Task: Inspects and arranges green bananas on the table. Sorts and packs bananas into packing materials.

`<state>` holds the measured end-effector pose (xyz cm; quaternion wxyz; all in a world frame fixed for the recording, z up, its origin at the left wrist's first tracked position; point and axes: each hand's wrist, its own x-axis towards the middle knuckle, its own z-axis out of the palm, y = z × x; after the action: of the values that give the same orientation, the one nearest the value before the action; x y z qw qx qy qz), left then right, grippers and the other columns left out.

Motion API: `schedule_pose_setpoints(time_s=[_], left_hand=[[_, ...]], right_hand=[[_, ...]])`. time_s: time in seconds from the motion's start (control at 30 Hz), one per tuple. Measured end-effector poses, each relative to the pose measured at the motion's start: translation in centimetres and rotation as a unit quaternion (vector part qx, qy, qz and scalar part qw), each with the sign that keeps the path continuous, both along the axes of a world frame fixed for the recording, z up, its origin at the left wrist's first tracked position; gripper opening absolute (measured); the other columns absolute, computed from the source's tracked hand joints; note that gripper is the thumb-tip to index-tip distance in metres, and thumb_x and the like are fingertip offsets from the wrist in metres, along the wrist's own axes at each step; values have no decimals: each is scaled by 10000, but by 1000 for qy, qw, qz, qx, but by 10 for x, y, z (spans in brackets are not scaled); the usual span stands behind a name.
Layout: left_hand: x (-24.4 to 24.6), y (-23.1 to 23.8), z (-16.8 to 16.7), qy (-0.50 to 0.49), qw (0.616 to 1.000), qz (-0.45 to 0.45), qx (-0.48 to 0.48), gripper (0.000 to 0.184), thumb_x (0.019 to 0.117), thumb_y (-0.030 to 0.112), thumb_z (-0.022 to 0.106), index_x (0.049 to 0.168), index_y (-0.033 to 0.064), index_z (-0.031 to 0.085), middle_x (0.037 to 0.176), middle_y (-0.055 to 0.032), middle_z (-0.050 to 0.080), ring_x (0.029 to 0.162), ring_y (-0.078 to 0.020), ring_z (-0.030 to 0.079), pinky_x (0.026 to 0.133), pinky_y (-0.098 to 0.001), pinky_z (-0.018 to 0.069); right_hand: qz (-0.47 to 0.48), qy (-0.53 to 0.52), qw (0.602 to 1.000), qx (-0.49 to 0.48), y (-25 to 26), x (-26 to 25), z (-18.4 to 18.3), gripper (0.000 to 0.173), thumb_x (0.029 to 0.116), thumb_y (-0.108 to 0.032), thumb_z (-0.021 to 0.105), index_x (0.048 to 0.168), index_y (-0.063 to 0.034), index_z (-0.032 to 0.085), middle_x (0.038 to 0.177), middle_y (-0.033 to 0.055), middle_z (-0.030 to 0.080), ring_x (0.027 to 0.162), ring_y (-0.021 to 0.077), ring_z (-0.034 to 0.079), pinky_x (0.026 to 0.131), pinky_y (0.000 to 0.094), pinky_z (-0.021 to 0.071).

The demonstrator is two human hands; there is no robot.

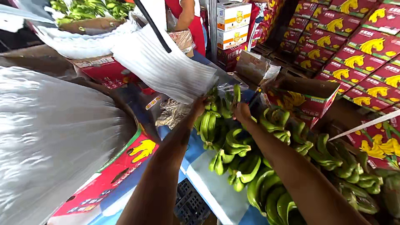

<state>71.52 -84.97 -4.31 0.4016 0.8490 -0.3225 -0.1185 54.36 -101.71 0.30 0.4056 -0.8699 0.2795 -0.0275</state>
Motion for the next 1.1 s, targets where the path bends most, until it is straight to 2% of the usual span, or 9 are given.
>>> schedule_pose_setpoints(time_s=[0.07,0.2,0.3,0.43,0.57,0.67,0.8,0.97,1.1], left_hand=[[7,-4,-23,57,998,-40,-6,388,1046,154,590,1418,47,575,1400,-222,596,1332,-374,546,1131,-572,404],[23,-11,-23,108,987,-110,37,438,1033,92,593,1467,60,533,1457,-210,554,1375,-347,511,1173,-529,361],[27,-20,-22,89,980,-179,16,442,1020,24,573,1458,82,557,1461,-154,570,1347,-283,545,1149,-464,406],[19,-42,-11,59,967,-246,26,681,988,125,678,1591,104,361,1597,-150,419,1456,-291,430,1202,-467,340],[30,-60,-15,-56,947,-297,108,382,956,181,733,1304,35,676,1410,-198,604,1338,-360,552,1153,-540,384],[32,-63,-10,-72,944,-304,102,310,969,145,708,1258,32,695,1372,-178,640,1296,-346,592,1130,-533,407],[47,-68,-60,18,965,-251,-75,360,902,-29,718,1251,-95,662,1397,-250,601,1377,-367,520,1196,-459,352],[55,-52,-22,71,960,-255,95,533,921,110,757,1430,152,606,1566,-70,486,1465,-271,430,1207,-504,323],[42,-25,1,72,972,-221,36,744,876,53,792,1540,122,463,1566,-155,461,1461,-329,416,1205,-540,318]], right_hand=[[-3,31,999,24,-4,-2,-22,330,1047,-218,568,1251,34,630,1068,217,696,861,301,717,836,480,590],[-3,50,993,106,-20,-9,-25,299,1048,-170,580,1282,15,589,985,176,697,709,206,703,691,362,601],[20,81,993,77,-25,-9,-21,307,1015,-104,596,1304,1,587,1028,178,691,740,211,708,722,375,605],[-4,57,997,60,-19,-4,-21,303,1009,-127,600,1278,13,606,1044,188,685,786,238,710,771,412,601],[-15,46,997,65,-19,-6,-27,326,989,-125,667,1273,22,606,1073,195,678,802,242,711,773,401,608],[-38,33,998,23,-17,-2,-28,286,991,-112,639,1249,13,634,1077,202,690,868,277,714,829,445,591],[-23,61,998,-26,-13,2,-35,340,1014,-168,632,1292,25,601,1158,242,662,949,331,710,888,485,581],[20,87,996,7,-14,-16,-9,556,996,-154,669,1488,-33,439,1191,269,642,809,353,727,741,506,623],[19,26,999,5,-14,-84,27,550,1009,-186,663,1512,-118,452,1066,189,696,692,298,706,622,491,621]])
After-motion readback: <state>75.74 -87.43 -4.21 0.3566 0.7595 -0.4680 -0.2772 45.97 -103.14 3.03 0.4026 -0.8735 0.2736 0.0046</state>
